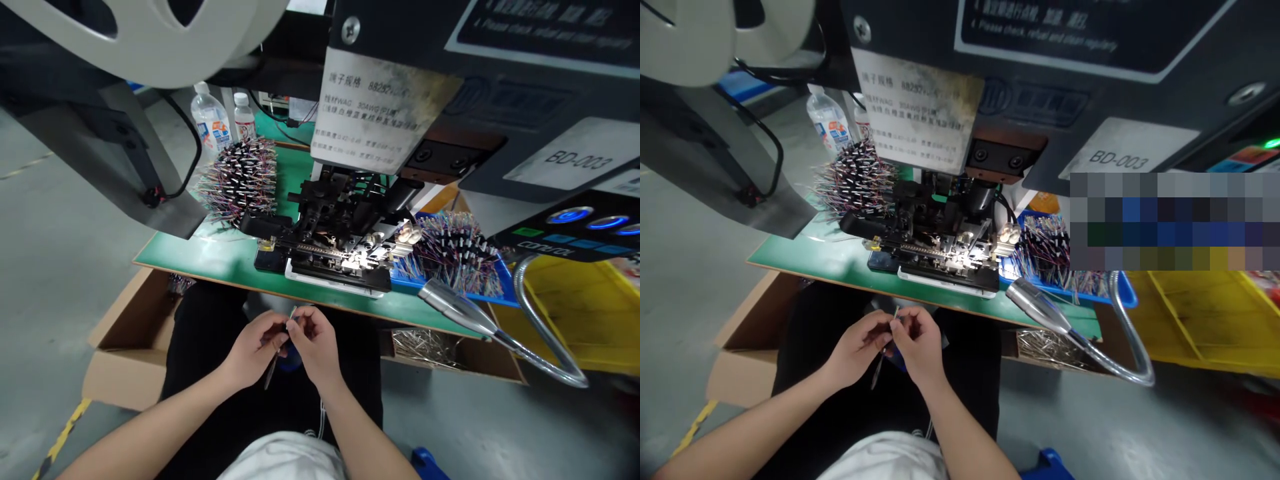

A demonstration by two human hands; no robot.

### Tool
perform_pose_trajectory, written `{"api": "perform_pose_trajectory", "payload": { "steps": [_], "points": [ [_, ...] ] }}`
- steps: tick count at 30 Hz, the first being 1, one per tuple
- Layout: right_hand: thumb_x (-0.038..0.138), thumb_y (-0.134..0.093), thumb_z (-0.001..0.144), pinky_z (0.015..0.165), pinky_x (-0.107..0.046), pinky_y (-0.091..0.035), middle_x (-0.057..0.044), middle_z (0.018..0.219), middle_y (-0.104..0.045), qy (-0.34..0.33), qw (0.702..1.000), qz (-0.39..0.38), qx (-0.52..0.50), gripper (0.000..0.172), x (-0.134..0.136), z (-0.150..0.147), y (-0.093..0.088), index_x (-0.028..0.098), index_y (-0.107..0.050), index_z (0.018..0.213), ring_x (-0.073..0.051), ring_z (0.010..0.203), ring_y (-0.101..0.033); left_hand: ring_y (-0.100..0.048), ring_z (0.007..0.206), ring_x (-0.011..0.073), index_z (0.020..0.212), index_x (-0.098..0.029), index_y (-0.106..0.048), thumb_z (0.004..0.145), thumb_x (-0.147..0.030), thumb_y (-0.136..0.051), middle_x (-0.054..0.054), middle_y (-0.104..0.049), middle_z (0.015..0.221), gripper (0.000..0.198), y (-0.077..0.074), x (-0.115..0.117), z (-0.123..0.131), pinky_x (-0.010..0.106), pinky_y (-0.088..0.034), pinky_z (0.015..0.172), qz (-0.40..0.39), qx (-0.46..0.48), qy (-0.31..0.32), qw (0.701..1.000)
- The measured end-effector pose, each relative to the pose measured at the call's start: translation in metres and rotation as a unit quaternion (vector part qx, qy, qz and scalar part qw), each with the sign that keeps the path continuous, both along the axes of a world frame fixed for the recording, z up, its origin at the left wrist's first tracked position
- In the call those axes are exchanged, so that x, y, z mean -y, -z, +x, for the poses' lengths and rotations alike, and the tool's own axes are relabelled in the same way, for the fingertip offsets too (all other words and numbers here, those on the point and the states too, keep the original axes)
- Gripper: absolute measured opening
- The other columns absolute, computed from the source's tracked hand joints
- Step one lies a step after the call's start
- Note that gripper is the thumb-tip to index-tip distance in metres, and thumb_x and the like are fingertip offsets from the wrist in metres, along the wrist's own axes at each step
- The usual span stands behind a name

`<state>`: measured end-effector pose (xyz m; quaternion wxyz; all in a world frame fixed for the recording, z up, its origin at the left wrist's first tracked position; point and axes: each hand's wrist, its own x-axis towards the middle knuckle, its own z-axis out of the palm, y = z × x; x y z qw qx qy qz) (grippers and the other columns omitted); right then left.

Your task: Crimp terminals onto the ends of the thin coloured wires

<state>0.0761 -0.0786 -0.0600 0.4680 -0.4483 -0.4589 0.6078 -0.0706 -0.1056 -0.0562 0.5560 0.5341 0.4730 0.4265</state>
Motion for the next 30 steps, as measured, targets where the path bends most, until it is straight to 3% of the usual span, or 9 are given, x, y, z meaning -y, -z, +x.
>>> {"api": "perform_pose_trajectory", "payload": {
  "steps": [4,8,16,20,24,30],
  "points": [
    [0.034,-0.072,0.08,0.049,-0.022,-0.03,0.007,0.055,-0.04,-0.01,0.999,0.002,0.043,0.018,-0.005,0.007,0.0,0.017,-0.066,0.08,-0.009,0.051,-0.032,-0.062,0.063,0.0105,0.099,-0.019,-0.062,0.092,-0.034,-0.058,0.0,-0.054,0.088,0.016,0.001,-0.006,-0.001,0.026,-0.055,0.059,-0.042,0.04,0.026,0.998],
    [0.036,-0.071,0.081,0.05,-0.022,-0.033,0.004,0.057,-0.05,0.003,0.999,0.009,0.037,0.022,-0.002,0.013,0.004,0.016,-0.066,0.074,-0.009,0.051,-0.037,-0.063,0.062,0.0112,0.095,-0.018,-0.062,0.089,-0.037,-0.062,-0.001,-0.053,0.085,0.02,0.002,-0.008,-0.001,0.025,-0.054,0.058,-0.059,0.042,0.037,0.997],
    [0.039,-0.069,0.083,0.056,-0.024,-0.039,0.003,0.063,-0.054,0.028,1.0,-0.004,0.0,0.021,0.008,0.011,0.018,0.018,-0.066,0.081,-0.011,0.057,-0.044,-0.064,0.062,0.0101,0.095,-0.019,-0.065,0.089,-0.032,-0.061,-0.002,-0.05,0.087,0.014,0.004,-0.006,0.002,0.025,-0.056,0.057,-0.065,0.058,0.008,0.996],
    [0.038,-0.07,0.082,0.055,-0.024,-0.037,0.004,0.062,-0.049,0.001,1.0,0.007,-0.03,0.02,-0.001,0.013,0.015,0.019,-0.065,0.084,-0.011,0.056,-0.041,-0.063,0.062,0.0103,0.097,-0.02,-0.064,0.09,-0.031,-0.061,-0.001,-0.049,0.087,0.013,0.001,-0.007,0.006,0.026,-0.058,0.059,-0.049,0.04,0.016,0.998],
    [0.034,-0.068,0.08,0.052,-0.024,-0.032,0.006,0.056,-0.04,-0.024,0.999,0.037,0.003,0.02,-0.015,0.025,-0.009,0.019,-0.058,0.072,-0.01,0.052,-0.034,-0.064,0.059,0.0108,0.093,-0.018,-0.062,0.09,-0.032,-0.061,-0.001,-0.053,0.084,0.015,-0.017,-0.016,0.011,0.024,-0.055,0.056,-0.057,0.011,0.062,0.996],
    [0.02,-0.066,0.076,0.047,-0.022,-0.026,0.005,0.057,-0.043,-0.149,0.979,0.113,0.085,0.015,-0.027,0.061,-0.065,0.018,-0.054,0.067,-0.008,0.049,-0.032,-0.06,0.043,0.0101,0.09,-0.015,-0.061,0.084,-0.045,-0.068,-0.003,-0.058,0.061,0.031,-0.071,-0.05,0.022,0.017,-0.045,0.041,-0.142,0.036,0.254,0.956]
  ]
}}
